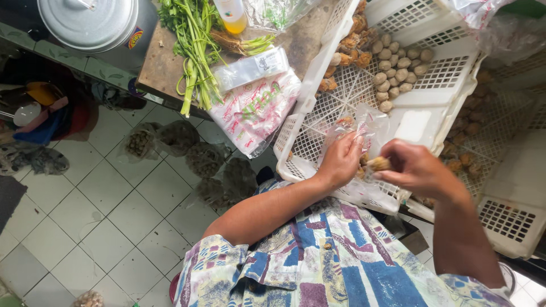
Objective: The person picks fried food balls from white plastic crates and places them one at a time into a clear plastic bag, occasionally adjusting the bag and reaching into different crates. The person continues filling the bag with the fried items throughout the clip.
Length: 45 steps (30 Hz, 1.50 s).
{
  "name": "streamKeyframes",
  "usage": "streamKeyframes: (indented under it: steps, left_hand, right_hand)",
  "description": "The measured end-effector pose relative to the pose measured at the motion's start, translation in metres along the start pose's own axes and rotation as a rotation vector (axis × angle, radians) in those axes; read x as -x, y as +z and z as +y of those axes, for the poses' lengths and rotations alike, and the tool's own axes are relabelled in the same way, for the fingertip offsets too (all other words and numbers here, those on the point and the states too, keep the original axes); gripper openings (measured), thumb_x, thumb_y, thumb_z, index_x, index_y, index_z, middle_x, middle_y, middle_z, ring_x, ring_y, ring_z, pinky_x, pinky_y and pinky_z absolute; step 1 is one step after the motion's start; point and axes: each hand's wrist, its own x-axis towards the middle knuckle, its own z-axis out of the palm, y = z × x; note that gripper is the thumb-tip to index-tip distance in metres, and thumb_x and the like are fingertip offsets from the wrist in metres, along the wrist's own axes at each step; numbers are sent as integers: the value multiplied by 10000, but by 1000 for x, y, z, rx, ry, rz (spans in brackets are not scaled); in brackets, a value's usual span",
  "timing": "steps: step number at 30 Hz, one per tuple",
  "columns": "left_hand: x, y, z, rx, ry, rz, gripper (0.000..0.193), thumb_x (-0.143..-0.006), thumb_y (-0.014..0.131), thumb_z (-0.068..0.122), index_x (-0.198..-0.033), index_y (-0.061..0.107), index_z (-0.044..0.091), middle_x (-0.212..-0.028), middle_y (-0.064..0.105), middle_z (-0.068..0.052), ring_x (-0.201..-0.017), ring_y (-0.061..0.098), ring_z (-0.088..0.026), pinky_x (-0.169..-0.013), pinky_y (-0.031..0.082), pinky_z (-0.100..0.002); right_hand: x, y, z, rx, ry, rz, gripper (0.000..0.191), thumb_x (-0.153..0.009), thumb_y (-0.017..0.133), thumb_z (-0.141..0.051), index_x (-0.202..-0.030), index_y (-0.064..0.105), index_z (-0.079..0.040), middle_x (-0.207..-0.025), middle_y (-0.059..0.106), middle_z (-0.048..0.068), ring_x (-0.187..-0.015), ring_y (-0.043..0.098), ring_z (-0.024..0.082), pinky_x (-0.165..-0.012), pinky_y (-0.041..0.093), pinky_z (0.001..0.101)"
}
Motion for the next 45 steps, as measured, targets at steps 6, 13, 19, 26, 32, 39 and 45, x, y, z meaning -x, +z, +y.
streamKeyframes:
  steps: [6, 13, 19, 26, 32, 39, 45]
  left_hand:
    - [12, -5, 35, -555, -153, -444, 313, -998, 471, 216, -1202, 655, 69, -971, 729, -215, -923, 703, -391, -830, 523, -518]
    - [26, 3, 30, -832, 88, -898, 311, -920, 540, 213, -1170, 693, 110, -1191, 705, -171, -1121, 679, -322, -959, 506, -467]
    - [27, 1, 31, -818, 32, -903, 395, -987, 507, 304, -1307, 636, 113, -1279, 653, -201, -1148, 644, -371, -991, 488, -477]
    - [25, 1, 18, -734, -58, -799, 367, -1009, 456, 286, -1215, 700, 105, -1131, 722, -198, -1050, 693, -376, -940, 511, -515]
    - [0, -8, 0, -16, -119, -216, 387, -1131, 463, 257, -1039, 706, -30, -796, 623, -107, -697, 542, -154, -617, 451, -354]
    - [-19, -34, 28, 74, 67, -262, 313, -1088, 480, 240, -1106, 682, 2, -902, 672, -64, -836, 600, -135, -773, 515, -364]
    - [-19, -48, 78, -890, 218, -228, 388, -1005, 615, 293, -1350, 596, 118, -1202, 634, -179, -1124, 616, -337, -900, 510, -491]
  right_hand:
    - [-5, 12, -9, -81, -332, 440, 151, -924, 739, -26, -1063, 680, -38, -1032, 715, 104, -869, 720, 184, -767, 606, 334]
    - [-114, 71, -58, 427, -848, -115, 484, -798, 618, 17, -1243, 702, -154, -1105, 688, 134, -962, 709, 345, -770, 587, 435]
    - [-160, 110, -71, 593, -758, -284, 234, -940, 573, -153, -1128, 712, -134, -1122, 722, 121, -1015, 713, 305, -801, 583, 428]
    - [-136, 55, -48, 17, -471, -136, 184, -867, 741, -83, -1049, 719, -104, -1028, 764, 80, -896, 747, 201, -787, 609, 340]
    - [-23, 23, 24, -800, -440, 593, 338, -1031, 701, -27, -1313, 517, -61, -1136, 690, 44, -966, 648, 91, -867, 551, 248]
    - [18, 102, 16, -273, -141, 596, 522, -889, 713, -78, -1380, 539, -31, -1231, 674, 166, -908, 705, 179, -801, 589, 329]
    - [41, 120, 20, 85, 430, 760, 532, -941, 738, -276, -1428, 574, -137, -1337, 648, 151, -1091, 707, 316, -1061, 557, 411]
